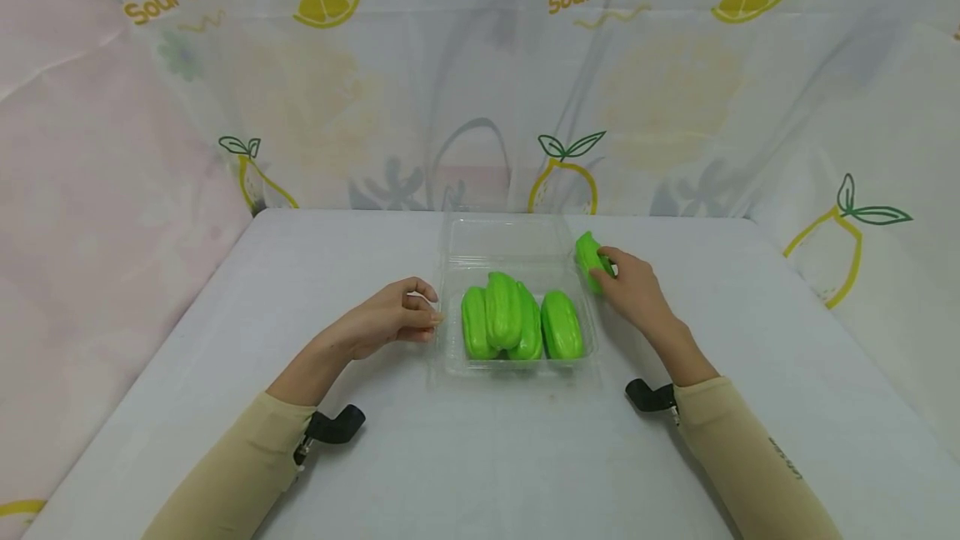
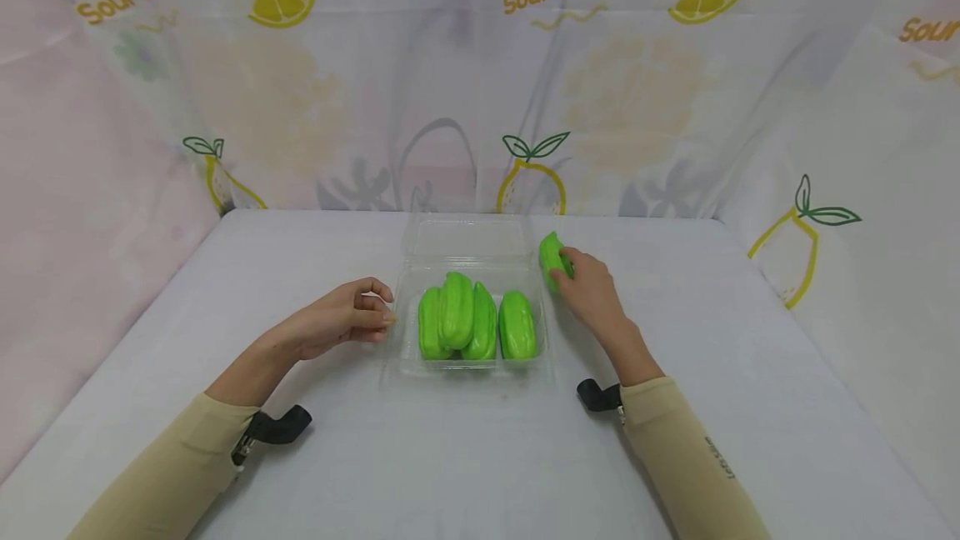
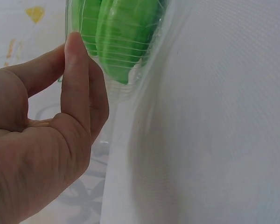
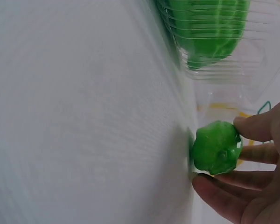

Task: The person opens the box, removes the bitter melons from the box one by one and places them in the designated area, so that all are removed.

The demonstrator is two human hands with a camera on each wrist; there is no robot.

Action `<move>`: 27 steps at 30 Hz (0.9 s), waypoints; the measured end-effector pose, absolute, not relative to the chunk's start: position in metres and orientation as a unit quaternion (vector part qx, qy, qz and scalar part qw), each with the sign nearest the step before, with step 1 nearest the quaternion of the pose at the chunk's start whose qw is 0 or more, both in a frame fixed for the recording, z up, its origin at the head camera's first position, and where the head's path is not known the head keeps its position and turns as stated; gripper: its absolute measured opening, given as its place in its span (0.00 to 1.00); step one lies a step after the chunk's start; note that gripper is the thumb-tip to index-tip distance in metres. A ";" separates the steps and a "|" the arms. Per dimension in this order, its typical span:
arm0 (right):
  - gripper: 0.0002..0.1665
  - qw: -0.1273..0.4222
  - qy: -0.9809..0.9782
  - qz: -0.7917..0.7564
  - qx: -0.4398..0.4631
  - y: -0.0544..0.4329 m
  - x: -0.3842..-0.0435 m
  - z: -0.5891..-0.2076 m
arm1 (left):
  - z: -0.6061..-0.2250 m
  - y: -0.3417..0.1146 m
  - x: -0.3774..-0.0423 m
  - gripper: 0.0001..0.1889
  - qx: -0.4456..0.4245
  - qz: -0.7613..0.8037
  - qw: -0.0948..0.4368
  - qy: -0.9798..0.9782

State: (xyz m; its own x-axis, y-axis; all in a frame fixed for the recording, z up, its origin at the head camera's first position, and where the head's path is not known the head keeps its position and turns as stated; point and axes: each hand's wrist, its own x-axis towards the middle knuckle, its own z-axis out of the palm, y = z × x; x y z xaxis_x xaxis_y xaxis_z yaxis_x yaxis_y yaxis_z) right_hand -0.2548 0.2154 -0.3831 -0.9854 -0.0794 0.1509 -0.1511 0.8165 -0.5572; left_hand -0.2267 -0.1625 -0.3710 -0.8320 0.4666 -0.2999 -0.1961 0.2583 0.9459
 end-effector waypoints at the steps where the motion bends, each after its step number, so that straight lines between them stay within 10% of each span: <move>1: 0.29 0.061 -0.951 0.296 0.060 0.215 -0.254 -0.383 | -0.371 -0.162 -0.227 0.21 0.091 0.602 0.275 0.744; 27: 0.34 0.035 -0.957 0.284 0.038 0.213 -0.249 -0.368 | -0.372 -0.163 -0.227 0.21 0.089 0.604 0.276 0.742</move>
State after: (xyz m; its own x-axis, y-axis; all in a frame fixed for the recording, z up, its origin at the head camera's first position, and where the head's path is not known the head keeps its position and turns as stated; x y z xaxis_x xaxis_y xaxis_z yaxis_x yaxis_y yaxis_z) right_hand -0.2487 0.2130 -0.3682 -0.9946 -0.0533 0.0885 -0.0930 0.8358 -0.5410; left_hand -0.2269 -0.1627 -0.3720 -0.8323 0.4647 -0.3022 -0.2016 0.2541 0.9459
